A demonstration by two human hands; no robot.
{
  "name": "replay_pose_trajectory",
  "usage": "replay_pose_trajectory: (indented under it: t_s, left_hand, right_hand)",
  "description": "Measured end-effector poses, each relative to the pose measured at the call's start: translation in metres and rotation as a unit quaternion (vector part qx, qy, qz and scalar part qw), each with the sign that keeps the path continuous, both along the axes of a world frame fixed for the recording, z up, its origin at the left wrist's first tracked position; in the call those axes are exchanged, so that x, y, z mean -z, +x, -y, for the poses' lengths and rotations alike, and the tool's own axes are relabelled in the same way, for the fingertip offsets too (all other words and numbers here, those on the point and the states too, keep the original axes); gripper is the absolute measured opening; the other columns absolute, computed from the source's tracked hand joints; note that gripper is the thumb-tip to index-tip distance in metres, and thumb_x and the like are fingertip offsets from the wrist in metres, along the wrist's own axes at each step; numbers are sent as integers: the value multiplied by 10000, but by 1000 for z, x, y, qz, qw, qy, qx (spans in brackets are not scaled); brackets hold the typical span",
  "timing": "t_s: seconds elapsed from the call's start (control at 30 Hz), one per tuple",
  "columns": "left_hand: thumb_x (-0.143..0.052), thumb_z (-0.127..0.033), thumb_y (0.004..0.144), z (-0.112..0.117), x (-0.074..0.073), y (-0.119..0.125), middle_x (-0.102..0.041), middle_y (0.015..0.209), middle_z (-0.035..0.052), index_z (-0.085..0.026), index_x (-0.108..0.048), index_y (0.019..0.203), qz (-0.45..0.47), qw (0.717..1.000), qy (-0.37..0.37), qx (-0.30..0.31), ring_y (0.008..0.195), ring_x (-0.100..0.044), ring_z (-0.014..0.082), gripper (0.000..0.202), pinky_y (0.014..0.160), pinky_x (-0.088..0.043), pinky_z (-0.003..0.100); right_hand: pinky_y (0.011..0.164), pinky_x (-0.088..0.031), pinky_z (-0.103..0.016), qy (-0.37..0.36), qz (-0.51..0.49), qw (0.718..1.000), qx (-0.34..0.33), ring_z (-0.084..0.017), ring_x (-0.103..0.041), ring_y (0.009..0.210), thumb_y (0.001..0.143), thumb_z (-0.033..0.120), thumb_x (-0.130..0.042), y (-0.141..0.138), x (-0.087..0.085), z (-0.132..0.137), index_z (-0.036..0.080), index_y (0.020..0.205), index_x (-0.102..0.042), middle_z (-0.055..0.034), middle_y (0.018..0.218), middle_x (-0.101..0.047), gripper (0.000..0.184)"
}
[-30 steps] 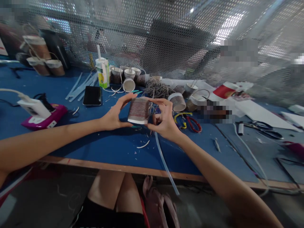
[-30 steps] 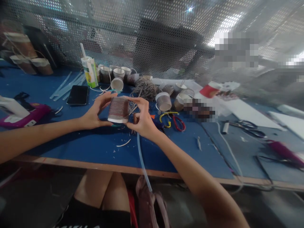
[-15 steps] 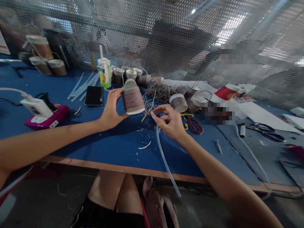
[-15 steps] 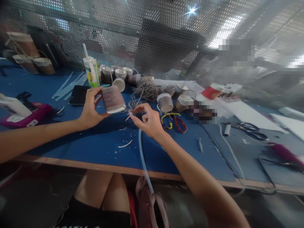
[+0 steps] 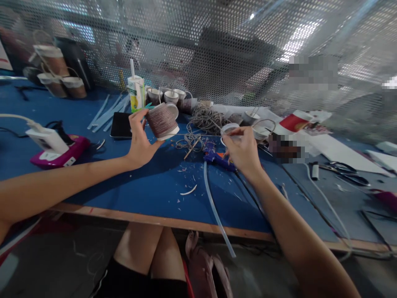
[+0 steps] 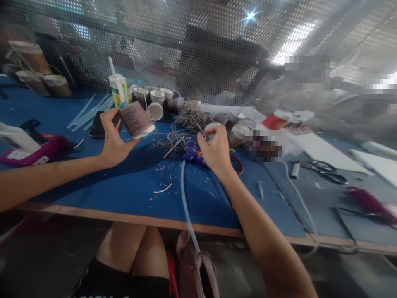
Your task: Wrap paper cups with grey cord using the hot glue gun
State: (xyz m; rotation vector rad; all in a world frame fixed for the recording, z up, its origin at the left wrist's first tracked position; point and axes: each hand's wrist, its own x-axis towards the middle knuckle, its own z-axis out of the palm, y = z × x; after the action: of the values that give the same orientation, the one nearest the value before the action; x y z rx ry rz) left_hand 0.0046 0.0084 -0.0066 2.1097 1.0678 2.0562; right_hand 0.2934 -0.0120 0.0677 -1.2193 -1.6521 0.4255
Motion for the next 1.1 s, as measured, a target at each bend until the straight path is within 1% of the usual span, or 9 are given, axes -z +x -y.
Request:
replay_pose_trajectory:
  t_s: [0.23,0.33,0.43,0.5,0.6,0.73,0.9,1.0,1.1]
  left_hand:
    - [-796,-618,725,-10,8,-2,-337,1448,113,-327,-297,1415,35,999,1,35,1444,-368,342,900,1147,-461,554]
    - [-787,-608,739,-13,12,-4,-329,1467,111,-359,-271,1422,51,994,-25,90,1467,-348,334,891,1131,-476,531]
    - [-793,-584,743,-17,17,-7,-340,1466,89,-397,-281,1405,78,987,-41,131,1466,-359,322,858,1111,-499,513]
    - [-800,-559,744,-19,18,-8,-344,1465,79,-406,-285,1393,91,986,-46,135,1466,-360,316,842,1116,-498,508]
    - [-807,-505,749,-20,18,-7,-340,1462,73,-408,-288,1392,86,986,-58,130,1466,-363,306,832,1137,-486,488]
    - [-835,-443,714,-14,12,-3,-341,1428,84,-392,-321,1413,76,988,-76,114,1447,-363,335,869,1119,-483,522]
    - [-864,-340,688,-5,5,-1,-340,1416,95,-365,-362,1427,27,993,-76,85,1423,-378,345,894,1087,-506,501]
    - [-861,-316,693,-4,3,-2,-356,1411,97,-355,-366,1422,8,994,-70,79,1410,-397,334,882,1079,-519,470]
    - [-840,-348,713,-4,3,-3,-369,1380,98,-337,-373,1423,0,995,-53,84,1361,-444,312,850,1063,-535,451]
  right_hand:
    - [324,-422,-259,-147,-187,971,29,-118,-514,377,705,356,-731,8,-4,-16,239,815,-465,52,620,-552,311]
    - [366,-436,-262,-96,-217,970,57,-114,-511,394,693,322,-716,13,-6,-21,233,825,-507,48,604,-572,263]
    - [398,-450,-292,-60,-226,972,31,-123,-528,470,701,395,-706,22,-7,-28,250,833,-495,1,783,-641,288]
    - [458,-484,-332,-63,-150,986,39,-153,-549,550,698,447,-703,28,-6,-31,252,841,-481,-26,834,-627,328]
    - [702,-559,-444,-84,122,989,29,-244,-611,777,606,400,-776,33,-7,-28,233,877,-508,-54,858,-603,417]
    - [952,-507,-512,-150,431,889,-38,-371,-583,1091,563,301,-790,24,-8,-10,191,953,-545,-138,1049,-597,474]
    - [846,-526,-466,-155,553,818,-21,-362,-625,985,705,234,-622,2,-6,5,105,1047,-518,-210,1102,-568,380]
    - [860,-524,-471,-108,524,844,-29,-336,-630,955,748,229,-564,3,-3,-1,119,1013,-525,-198,1078,-588,290]
    - [817,-550,-456,-31,386,922,-27,-288,-646,876,755,272,-587,12,-4,-8,169,930,-545,-135,949,-630,208]
